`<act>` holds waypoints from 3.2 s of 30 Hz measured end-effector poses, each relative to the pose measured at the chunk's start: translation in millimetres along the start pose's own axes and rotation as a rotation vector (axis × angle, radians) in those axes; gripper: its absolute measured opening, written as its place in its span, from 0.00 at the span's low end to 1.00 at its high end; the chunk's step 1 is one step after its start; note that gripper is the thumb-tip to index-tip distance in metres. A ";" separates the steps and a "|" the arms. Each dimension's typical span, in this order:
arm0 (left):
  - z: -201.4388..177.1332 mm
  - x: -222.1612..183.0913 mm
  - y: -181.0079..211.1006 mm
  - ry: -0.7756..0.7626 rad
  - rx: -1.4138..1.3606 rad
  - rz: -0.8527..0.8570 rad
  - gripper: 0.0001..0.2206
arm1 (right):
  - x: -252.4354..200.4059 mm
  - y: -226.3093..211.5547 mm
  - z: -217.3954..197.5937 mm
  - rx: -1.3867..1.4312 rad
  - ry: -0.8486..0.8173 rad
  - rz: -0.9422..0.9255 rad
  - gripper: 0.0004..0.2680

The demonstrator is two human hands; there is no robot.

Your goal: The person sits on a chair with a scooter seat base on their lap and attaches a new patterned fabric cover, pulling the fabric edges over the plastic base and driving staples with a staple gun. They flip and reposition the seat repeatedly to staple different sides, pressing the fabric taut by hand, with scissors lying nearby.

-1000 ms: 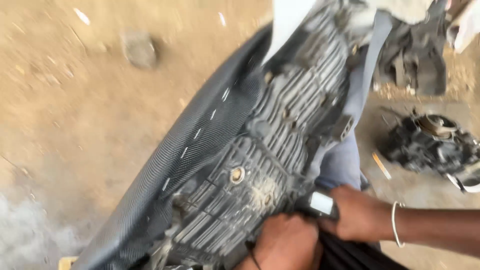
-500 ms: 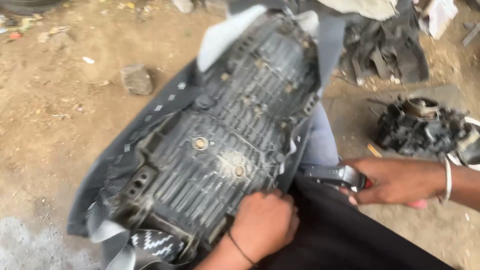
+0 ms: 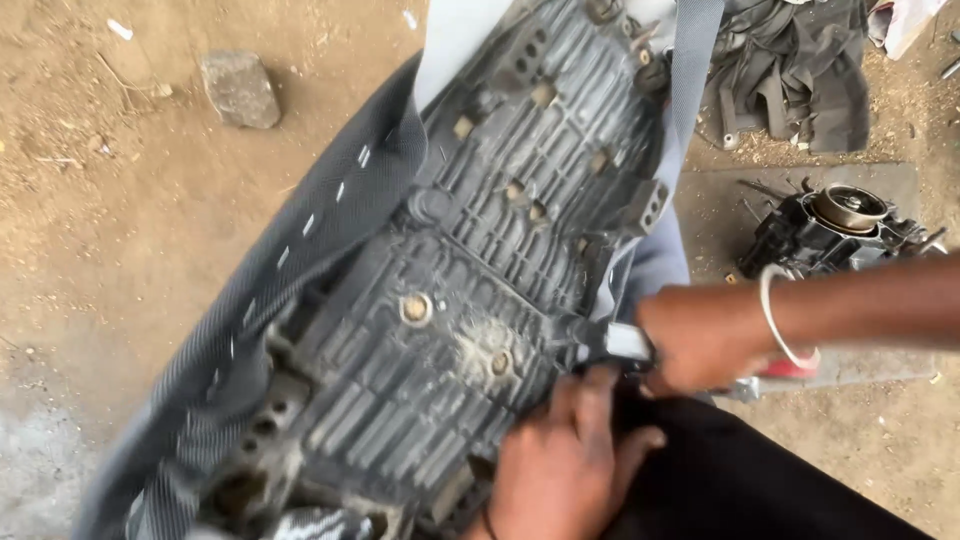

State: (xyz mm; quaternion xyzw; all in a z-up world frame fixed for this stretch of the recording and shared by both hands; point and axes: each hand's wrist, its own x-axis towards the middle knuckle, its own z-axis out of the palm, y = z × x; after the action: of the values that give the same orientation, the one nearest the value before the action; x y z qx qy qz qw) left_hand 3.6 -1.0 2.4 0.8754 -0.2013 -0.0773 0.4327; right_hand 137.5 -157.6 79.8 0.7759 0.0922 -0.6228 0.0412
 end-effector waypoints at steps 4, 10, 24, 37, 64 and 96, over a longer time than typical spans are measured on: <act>-7.6 5.1 -1.5 -0.001 -0.022 -0.025 0.36 | 17.2 1.9 10.3 0.112 0.118 0.032 0.12; -13.3 6.3 -16.4 -0.016 0.123 0.044 0.32 | 47.1 20.4 56.4 0.278 0.417 -0.121 0.12; -28.4 21.8 -6.1 0.077 0.045 0.035 0.42 | 5.3 90.1 74.6 0.637 0.309 -0.558 0.11; -2.4 16.4 -22.2 -0.157 0.421 0.086 0.37 | 10.8 69.0 45.4 0.361 0.410 -0.369 0.11; 18.5 -11.5 -72.3 0.063 0.291 0.372 0.10 | 0.1 25.1 21.0 0.504 0.211 -0.222 0.19; -141.5 -48.4 -63.1 0.081 0.054 -0.041 0.13 | 99.8 125.5 211.1 0.449 0.625 -0.350 0.38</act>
State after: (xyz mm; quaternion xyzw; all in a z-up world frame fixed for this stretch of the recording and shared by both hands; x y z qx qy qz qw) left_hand 21.6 156.5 37.5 0.8930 -0.1678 -0.0450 0.4153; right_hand -19.7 -309.1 -70.5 0.8897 0.0926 -0.3597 -0.2654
